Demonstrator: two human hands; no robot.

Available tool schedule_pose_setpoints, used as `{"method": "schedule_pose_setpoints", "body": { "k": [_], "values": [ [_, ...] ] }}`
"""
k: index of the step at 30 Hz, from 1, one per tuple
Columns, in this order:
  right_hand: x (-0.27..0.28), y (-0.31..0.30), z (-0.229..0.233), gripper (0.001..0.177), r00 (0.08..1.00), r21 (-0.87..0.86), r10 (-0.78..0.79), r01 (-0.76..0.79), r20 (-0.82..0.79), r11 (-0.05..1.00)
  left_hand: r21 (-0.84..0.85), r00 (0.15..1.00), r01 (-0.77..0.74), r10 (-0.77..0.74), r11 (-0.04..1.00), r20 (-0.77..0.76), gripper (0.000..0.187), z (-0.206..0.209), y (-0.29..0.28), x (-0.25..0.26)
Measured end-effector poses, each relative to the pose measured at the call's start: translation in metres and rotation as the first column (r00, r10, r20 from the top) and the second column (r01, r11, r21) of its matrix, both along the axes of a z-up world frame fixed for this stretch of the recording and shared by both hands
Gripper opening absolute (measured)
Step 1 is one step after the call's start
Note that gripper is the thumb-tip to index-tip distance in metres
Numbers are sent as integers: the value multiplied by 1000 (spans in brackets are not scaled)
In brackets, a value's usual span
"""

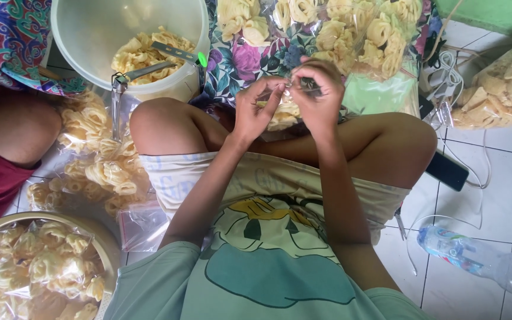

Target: Packing flower-shaped snacks into small plastic bags while sitting on the floor.

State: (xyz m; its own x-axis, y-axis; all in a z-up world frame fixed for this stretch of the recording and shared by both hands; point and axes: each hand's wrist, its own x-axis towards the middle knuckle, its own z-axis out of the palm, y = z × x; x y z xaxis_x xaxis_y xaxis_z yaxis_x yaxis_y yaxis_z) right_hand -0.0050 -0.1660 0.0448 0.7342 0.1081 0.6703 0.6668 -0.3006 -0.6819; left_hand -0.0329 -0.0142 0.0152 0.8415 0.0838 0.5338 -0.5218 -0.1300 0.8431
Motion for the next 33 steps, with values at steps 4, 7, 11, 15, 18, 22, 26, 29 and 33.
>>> {"method": "schedule_pose_setpoints", "body": {
  "k": [4, 7, 11, 15, 18, 22, 26, 29, 33],
  "values": [
    [-15, -7, 19, 30, 997, 133, -44, 52, -58, 990, -89, 998, 48, -52, 995, -45, 13, 2, -3, -8],
    [-28, -14, 27, 19, 978, 139, -186, 198, -92, 970, -87, 996, 24, -32, 996, -89, 18, 20, -2, -17],
    [-50, -12, 44, 13, 992, 74, -129, 128, -1, 989, -100, 995, 23, -33, 995, -93, 16, 33, -5, -28],
    [-60, -7, 50, 22, 992, -133, -62, 76, 110, 988, -12, 999, 36, -36, 999, -30, 17, 37, -11, -38],
    [-69, -3, 61, 16, 991, -141, -55, 71, 118, 987, 62, 1000, 3, -4, 998, 10, 18, 46, -13, -48],
    [-81, 2, 73, 10, 987, -163, -41, 67, 156, 984, 96, 999, -18, 14, 995, 35, 16, 54, -10, -60],
    [-88, 12, 74, 12, 984, -128, -60, 82, 169, 988, 104, 998, -64, 61, 993, 27, 12, 64, -11, -70],
    [-90, 19, 75, 4, 989, -52, -78, 85, 128, 995, -4, 998, -62, 62, 998, -12, 12, 72, -10, -74],
    [-83, 19, 67, 6, 997, 7, -57, 57, 58, 998, -58, 998, -48, 46, 997, -46, 10, 67, -11, -67]
  ]
}}
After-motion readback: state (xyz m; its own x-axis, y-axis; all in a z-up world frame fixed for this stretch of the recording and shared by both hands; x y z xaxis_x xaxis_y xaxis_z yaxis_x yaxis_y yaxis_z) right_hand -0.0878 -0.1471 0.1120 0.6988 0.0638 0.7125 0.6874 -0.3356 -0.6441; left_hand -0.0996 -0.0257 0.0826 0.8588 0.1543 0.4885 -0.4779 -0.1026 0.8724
